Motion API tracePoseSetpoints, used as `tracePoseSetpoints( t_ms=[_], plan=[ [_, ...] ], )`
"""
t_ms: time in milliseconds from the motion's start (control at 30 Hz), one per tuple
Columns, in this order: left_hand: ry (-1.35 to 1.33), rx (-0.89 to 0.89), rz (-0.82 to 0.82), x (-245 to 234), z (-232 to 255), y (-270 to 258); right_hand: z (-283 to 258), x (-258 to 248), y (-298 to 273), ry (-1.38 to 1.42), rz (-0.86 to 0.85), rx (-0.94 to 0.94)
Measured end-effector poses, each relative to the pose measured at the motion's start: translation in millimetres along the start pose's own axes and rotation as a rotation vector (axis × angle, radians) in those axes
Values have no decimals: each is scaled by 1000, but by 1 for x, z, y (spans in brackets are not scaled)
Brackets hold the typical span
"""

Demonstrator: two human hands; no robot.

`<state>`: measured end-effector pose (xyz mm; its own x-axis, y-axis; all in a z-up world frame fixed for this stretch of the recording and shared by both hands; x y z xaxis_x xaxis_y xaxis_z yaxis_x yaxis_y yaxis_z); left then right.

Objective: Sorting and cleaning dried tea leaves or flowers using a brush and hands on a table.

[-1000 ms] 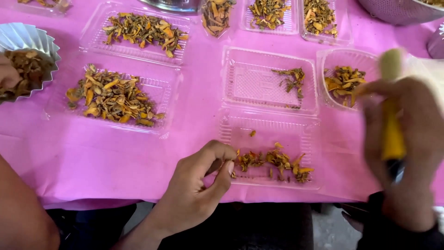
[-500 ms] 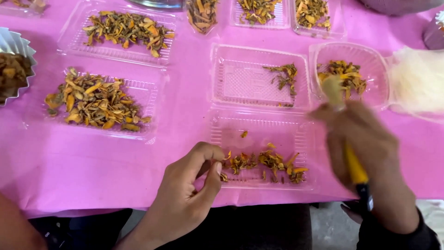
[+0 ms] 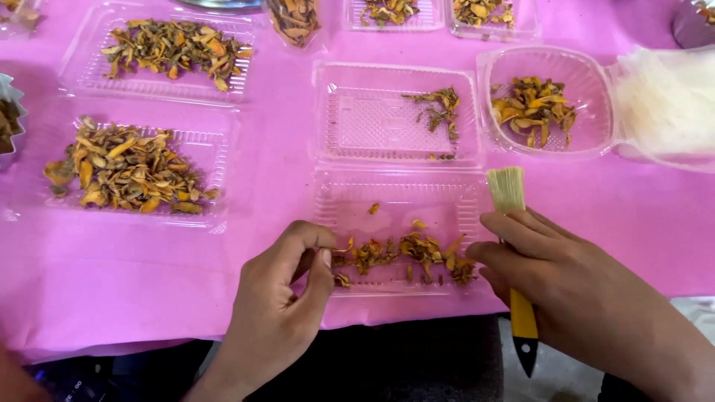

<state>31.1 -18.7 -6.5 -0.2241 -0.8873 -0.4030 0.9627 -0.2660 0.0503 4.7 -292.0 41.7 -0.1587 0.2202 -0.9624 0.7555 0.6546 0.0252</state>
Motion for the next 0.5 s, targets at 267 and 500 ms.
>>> tracePoseSetpoints(
  t_ms=[267,500],
  plan=[
    [56,16,1,1,2,-1,-7,8,3,-109,-17,119],
    [107,143,-57,4,7,-6,-25,-4,4,-50,283,114]
  ],
)
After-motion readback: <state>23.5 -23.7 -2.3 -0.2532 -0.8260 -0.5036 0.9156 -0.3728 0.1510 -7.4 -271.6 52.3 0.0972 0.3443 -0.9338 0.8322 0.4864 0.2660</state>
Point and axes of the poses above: each hand's wrist, its own y-axis towards the middle knuckle, its own x-axis out of the palm, z = x × y, the point moved 3 cm from there along y, towards the middle knuckle, and after that the axes turned 4 degrees about y, right-handed, at the moved point
